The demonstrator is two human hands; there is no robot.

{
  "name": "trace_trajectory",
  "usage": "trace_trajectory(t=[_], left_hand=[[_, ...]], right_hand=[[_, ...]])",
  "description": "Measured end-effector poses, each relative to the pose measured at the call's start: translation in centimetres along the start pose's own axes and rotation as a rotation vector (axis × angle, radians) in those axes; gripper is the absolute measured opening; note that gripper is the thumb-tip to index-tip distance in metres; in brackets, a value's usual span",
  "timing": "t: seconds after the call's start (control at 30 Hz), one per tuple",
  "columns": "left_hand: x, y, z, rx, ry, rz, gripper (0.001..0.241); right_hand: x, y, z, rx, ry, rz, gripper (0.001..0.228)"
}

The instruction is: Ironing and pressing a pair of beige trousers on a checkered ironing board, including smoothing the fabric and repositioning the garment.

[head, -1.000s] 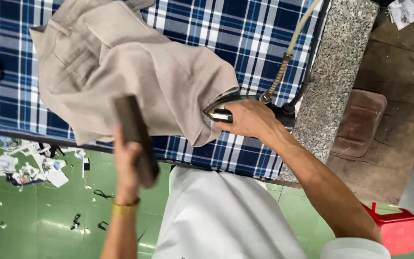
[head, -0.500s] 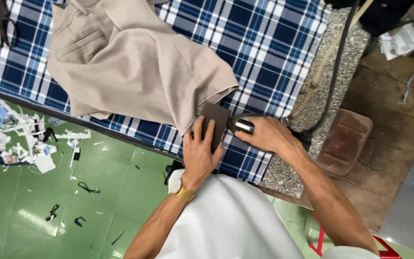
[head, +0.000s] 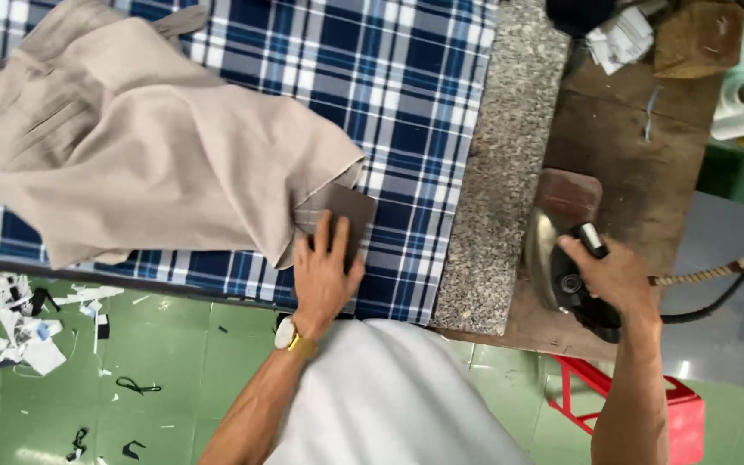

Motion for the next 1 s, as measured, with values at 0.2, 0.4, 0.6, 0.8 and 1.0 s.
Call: trace_trajectory(t=[0.2, 0.4, 0.6, 0.8, 1.0], left_hand=[[1.6, 9.4, 4.4, -0.173, -0.164, 0.326, 0.065], [4.0, 8.9, 4.7, -0.183, -0.087, 0.382, 0.043], [7.1, -1.3, -0.8, -0.109, 0.035, 0.298, 0.011], [3.5, -5.5, -3.7, -0.005, -0.177, 0.406, 0.021], [0.9, -9.6, -0.2, -0.008, -0.271, 0.463, 0.008]], right_hand=[[5.0, 4.5, -1.5, 0.190, 0.162, 0.007, 0.063], [9.6, 3.7, -0.1, 0.299, 0.111, -0.048, 0.053], [10.3, 4.6, -1.9, -0.245, 0.955, -0.613, 0.042], [-3.6, -8.6, 2.4, 0.414, 0.551, -0.500, 0.015], [-7.5, -26.5, 19.2, 0.235, 0.207, -0.732, 0.048]])
Point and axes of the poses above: each hand's wrist, its own x-axis towards the middle knuckle, its own z-axis out of the palm, y = z × x, the point moved 9 cm from there along x, towards the middle knuckle, and after that the axes turned 6 degrees about -x, right-handed, at the moved point
